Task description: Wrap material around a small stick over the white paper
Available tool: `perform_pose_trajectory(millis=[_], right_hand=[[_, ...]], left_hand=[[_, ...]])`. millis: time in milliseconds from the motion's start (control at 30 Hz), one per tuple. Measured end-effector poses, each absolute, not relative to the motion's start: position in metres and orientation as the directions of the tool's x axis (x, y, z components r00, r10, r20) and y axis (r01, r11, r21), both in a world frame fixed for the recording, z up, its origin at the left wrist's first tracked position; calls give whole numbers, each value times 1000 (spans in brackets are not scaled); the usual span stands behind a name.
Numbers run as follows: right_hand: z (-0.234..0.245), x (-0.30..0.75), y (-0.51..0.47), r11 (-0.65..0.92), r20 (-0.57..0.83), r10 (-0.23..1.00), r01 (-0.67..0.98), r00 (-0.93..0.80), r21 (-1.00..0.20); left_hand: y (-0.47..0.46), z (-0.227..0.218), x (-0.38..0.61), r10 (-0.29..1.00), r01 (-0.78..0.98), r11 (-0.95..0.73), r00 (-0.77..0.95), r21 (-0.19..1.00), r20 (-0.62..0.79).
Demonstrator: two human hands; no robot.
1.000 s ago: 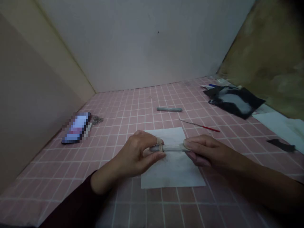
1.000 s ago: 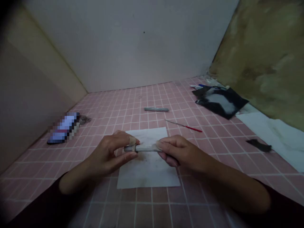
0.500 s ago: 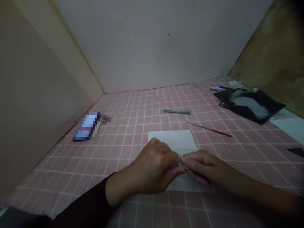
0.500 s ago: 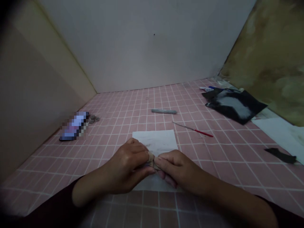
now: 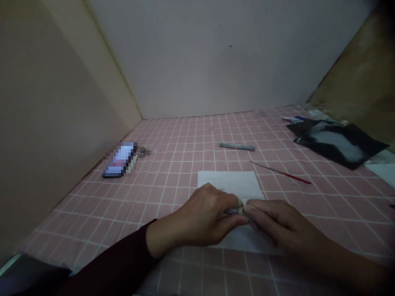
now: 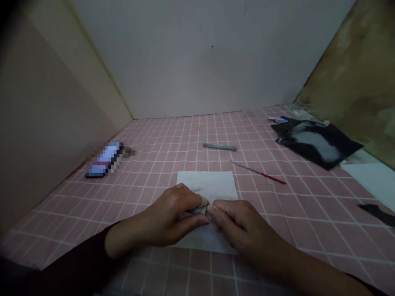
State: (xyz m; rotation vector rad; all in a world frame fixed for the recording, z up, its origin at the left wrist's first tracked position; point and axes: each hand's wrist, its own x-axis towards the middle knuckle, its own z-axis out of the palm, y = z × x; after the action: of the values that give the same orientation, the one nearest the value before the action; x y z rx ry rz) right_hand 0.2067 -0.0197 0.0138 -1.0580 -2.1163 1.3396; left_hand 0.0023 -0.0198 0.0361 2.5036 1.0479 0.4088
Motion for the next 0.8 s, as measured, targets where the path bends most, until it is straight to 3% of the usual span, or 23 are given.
perform_pose_trajectory(millis=[200, 267, 367, 433, 500, 567, 633, 800], right_hand=[[13, 206, -15, -58, -238, 708, 281, -665, -958], [14, 207, -16, 24, -188, 729, 300, -659, -954], [15, 208, -18, 387, 78, 726, 312, -683, -868], [14, 210, -18, 596, 233, 642, 284, -730, -751], [11, 211, -18, 705, 312, 587, 282, -747, -651], [9, 212, -19, 713, 314, 601, 315, -735, -627], [9, 212, -19, 651, 254, 645, 344, -721, -677], [21, 210, -21, 483, 97, 685, 351, -722, -803]], left_hand=[[-18, 36, 2, 733, 585, -617, 670, 526, 115], [-17, 37, 0, 749, 568, -559, 658, 604, 75], [-17, 39, -2, 737, 518, -464, 676, 719, -11], [-17, 40, -3, 695, 479, -477, 719, 737, -18], [-17, 40, -4, 664, 470, -550, 748, 691, 20], [-17, 38, -3, 662, 494, -621, 746, 608, 71], [-17, 37, -3, 672, 526, -657, 733, 541, 104], [-18, 37, -3, 654, 530, -666, 753, 525, 69]])
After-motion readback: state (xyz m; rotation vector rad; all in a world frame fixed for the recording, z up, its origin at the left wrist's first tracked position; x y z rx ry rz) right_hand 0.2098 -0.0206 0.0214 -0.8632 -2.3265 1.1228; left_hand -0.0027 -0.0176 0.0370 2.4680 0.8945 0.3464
